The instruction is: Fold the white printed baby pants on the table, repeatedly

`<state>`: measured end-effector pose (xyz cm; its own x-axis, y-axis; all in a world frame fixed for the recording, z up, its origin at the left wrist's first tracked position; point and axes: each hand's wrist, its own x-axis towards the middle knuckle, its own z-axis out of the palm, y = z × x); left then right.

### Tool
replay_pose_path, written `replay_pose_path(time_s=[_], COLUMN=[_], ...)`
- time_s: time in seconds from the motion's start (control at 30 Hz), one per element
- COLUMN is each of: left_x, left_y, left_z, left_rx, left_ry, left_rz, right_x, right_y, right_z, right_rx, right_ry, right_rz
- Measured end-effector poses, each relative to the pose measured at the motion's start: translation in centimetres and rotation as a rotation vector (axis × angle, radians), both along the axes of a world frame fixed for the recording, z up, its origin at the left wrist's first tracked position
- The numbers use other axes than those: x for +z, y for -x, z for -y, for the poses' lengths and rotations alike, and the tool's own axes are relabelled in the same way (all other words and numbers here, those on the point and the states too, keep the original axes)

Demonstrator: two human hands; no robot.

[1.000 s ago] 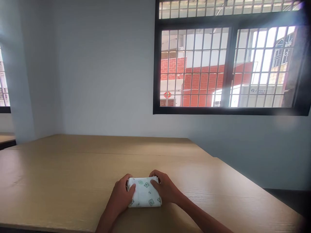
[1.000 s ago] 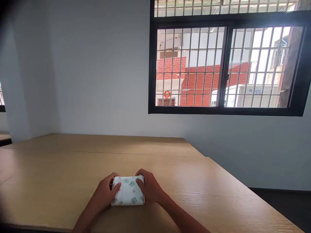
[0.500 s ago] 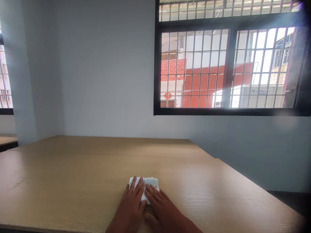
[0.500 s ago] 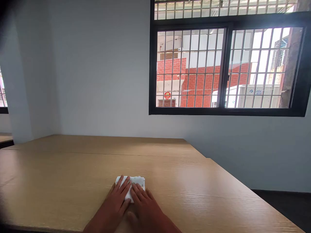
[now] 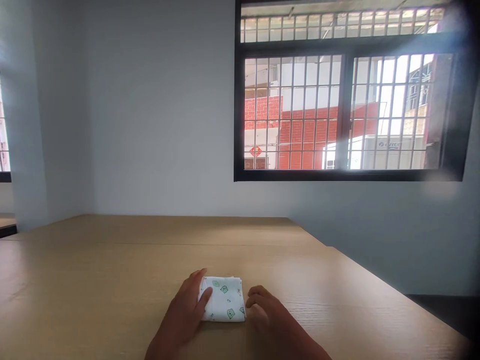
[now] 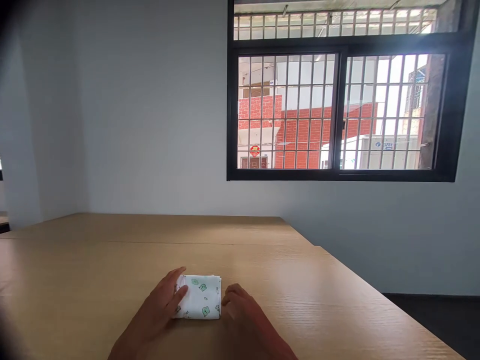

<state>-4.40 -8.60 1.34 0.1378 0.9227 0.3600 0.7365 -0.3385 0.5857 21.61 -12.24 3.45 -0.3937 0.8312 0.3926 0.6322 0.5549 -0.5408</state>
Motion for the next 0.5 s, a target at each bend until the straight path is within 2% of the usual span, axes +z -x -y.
replay_pose_path(time_s=[0.07, 0.13, 0.2, 0.27, 0.33, 0.4, 0.5], left_x=[1.8, 3.1, 3.7, 3.7, 3.2, 2.3, 0.7], left_y=[-1.7, -2.6, -2.8, -2.5, -2.1, -1.8, -1.9], left_z=[-1.2, -2.3, -2.7, -2.0, -0.4, 1.7, 4.2], left_rx=[-0.132, -0.209, -0.207, -0.174, -0.157, -0.168, -0.258], left_ry=[0.074, 0.135, 0.155, 0.158, 0.164, 0.18, 0.246], left_rz=[-0.074, -0.151, -0.18, -0.163, -0.128, -0.089, -0.032], right_x=[1.1, 2.0, 2.3, 2.1, 1.3, 0.2, -1.1], right_y=[1.1, 2.1, 2.7, 2.9, 2.7, 2.3, 1.6], right_z=[-1.8, -4.1, -5.8, -6.3, -5.3, -3.1, 0.7], right_rx=[-0.008, -0.014, -0.002, 0.026, 0.062, 0.071, 0.043], right_ry=[-0.073, -0.087, -0.011, 0.059, 0.061, 0.048, 0.052], right_rz=[-0.066, -0.036, 0.063, 0.149, 0.174, 0.151, 0.111])
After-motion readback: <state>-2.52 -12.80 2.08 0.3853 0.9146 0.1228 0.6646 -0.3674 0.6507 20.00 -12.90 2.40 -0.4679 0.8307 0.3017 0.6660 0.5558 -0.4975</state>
